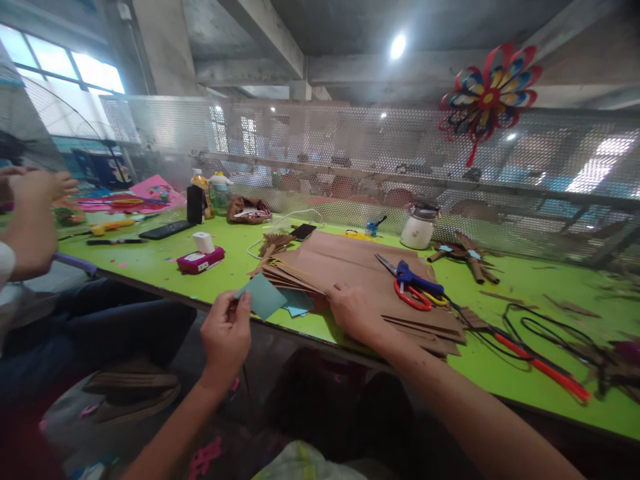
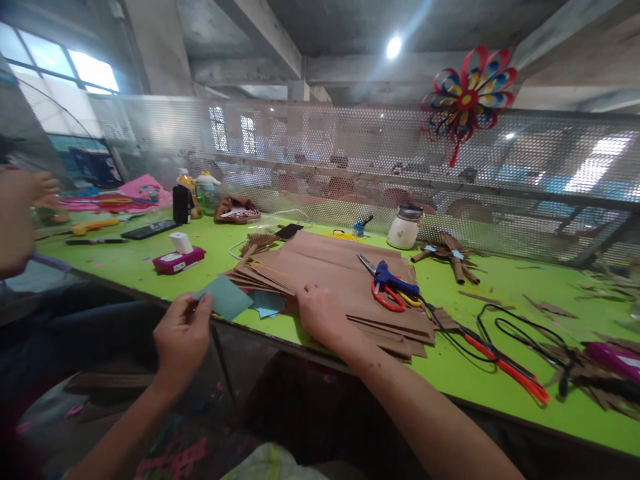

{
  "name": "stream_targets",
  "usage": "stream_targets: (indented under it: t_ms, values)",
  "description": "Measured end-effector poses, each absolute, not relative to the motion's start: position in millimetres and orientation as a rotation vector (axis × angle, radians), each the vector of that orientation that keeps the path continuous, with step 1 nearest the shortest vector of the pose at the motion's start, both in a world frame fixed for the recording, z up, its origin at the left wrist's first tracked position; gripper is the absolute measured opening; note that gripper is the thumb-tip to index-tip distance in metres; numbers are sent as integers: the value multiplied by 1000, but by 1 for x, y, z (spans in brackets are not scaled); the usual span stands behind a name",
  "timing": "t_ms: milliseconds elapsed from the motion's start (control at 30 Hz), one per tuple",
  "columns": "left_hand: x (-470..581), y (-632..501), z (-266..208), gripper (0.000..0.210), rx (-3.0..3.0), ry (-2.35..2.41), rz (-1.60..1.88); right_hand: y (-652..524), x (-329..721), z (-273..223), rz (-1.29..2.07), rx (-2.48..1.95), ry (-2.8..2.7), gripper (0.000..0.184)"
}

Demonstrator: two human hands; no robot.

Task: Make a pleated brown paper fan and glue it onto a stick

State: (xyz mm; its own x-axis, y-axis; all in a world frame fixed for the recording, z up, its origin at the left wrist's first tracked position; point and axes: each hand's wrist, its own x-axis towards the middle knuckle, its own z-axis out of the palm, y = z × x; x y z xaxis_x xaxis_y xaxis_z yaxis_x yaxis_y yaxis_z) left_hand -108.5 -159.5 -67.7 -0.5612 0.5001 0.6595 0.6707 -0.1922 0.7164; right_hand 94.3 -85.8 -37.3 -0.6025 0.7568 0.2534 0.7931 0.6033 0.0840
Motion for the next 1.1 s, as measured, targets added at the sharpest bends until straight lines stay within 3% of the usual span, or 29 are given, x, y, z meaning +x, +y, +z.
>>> stream_targets:
  t_ms: [167,333,533,867,1100]
  values:
    - [-118,-165,-65,23,-1353,-1979,-2100,-91,94,-41,-316,-1204,-2724,28]
    - [-113,-147,-33,28,-1404,-1821,-2281,-95,96,-47,-376,-916,-2822,28]
    - [-95,-113,-9,33,-1894,-1707,-2558,-95,101,-49,-384,-850,-2781,30]
    - [-72,-99,-5,26,-2219,-1726,-2203,-90,103,-59,-370,-835,-2716,28]
    - [-68,-103,-9,29,-2228,-1822,-2167,-92,103,-61,-255,-856,-2650,27]
